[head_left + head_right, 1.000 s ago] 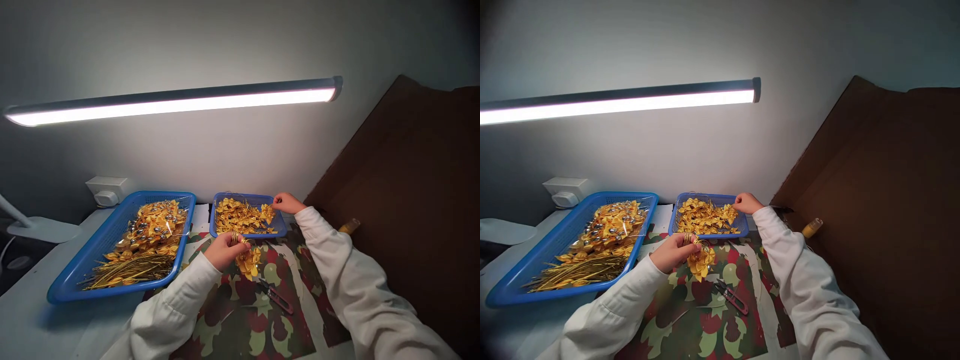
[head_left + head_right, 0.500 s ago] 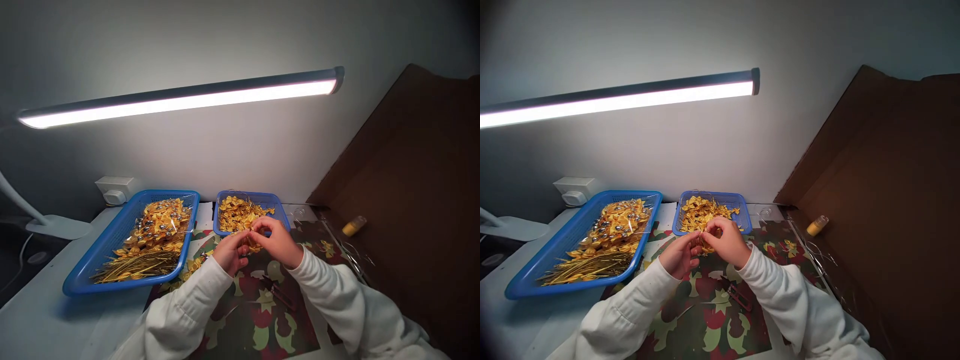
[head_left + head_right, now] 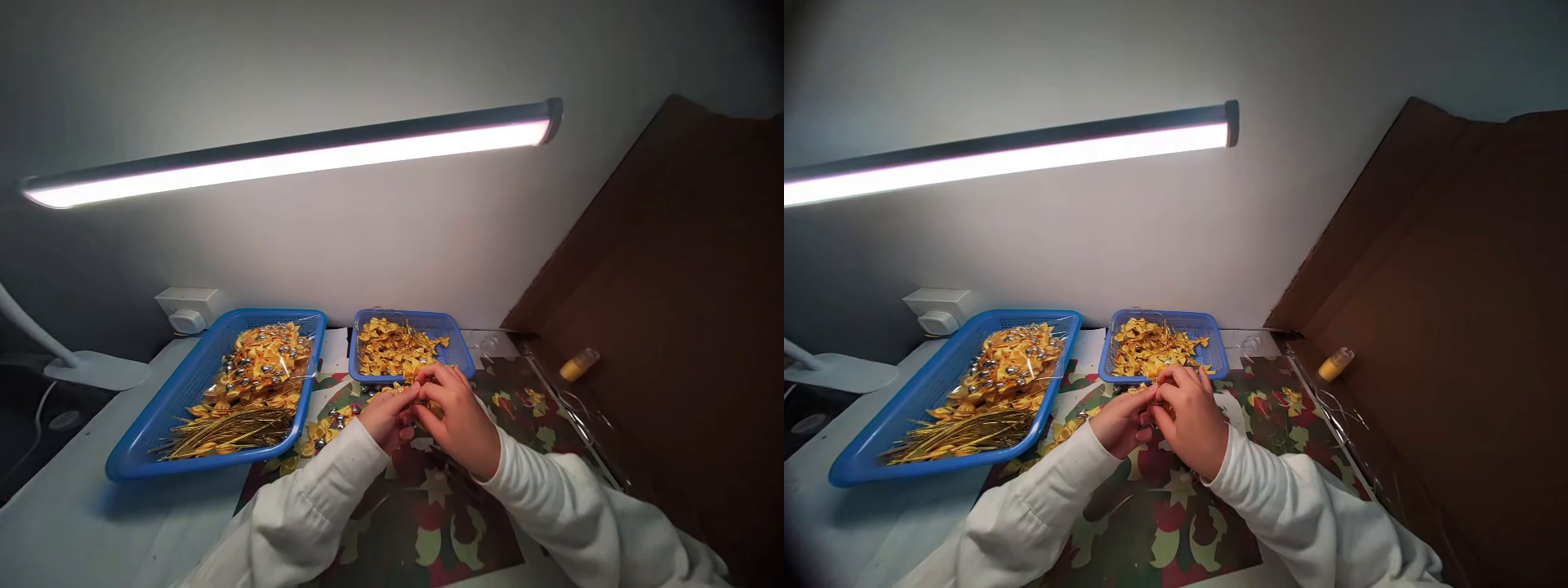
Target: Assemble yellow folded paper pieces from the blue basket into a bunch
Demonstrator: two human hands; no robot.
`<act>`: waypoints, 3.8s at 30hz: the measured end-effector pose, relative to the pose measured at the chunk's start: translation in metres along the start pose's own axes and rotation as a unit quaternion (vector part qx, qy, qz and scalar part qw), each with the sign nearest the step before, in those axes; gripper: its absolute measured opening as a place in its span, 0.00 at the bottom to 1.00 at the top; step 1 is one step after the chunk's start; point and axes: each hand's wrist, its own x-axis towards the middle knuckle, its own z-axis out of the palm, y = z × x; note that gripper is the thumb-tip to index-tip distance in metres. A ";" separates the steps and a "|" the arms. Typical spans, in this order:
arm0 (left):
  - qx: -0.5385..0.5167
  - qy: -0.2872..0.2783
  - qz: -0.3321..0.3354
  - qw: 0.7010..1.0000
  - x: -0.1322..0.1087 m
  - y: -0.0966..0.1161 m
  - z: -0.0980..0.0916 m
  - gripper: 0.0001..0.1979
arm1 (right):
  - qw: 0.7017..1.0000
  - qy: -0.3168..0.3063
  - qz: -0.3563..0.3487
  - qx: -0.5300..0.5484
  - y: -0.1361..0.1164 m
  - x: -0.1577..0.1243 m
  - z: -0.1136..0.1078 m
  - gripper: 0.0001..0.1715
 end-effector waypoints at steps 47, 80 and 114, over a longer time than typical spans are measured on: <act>-0.208 0.056 0.350 0.912 -0.095 0.128 -0.033 0.04 | 0.984 0.130 0.013 0.122 0.078 0.195 0.077 0.08; -0.208 0.065 0.322 0.921 -0.099 0.122 -0.013 0.12 | 0.988 -0.094 -0.009 0.121 0.071 0.200 0.106 0.06; -0.197 0.064 0.316 0.926 -0.095 0.121 -0.013 0.13 | 0.966 -0.045 0.031 0.254 0.063 0.148 0.063 0.18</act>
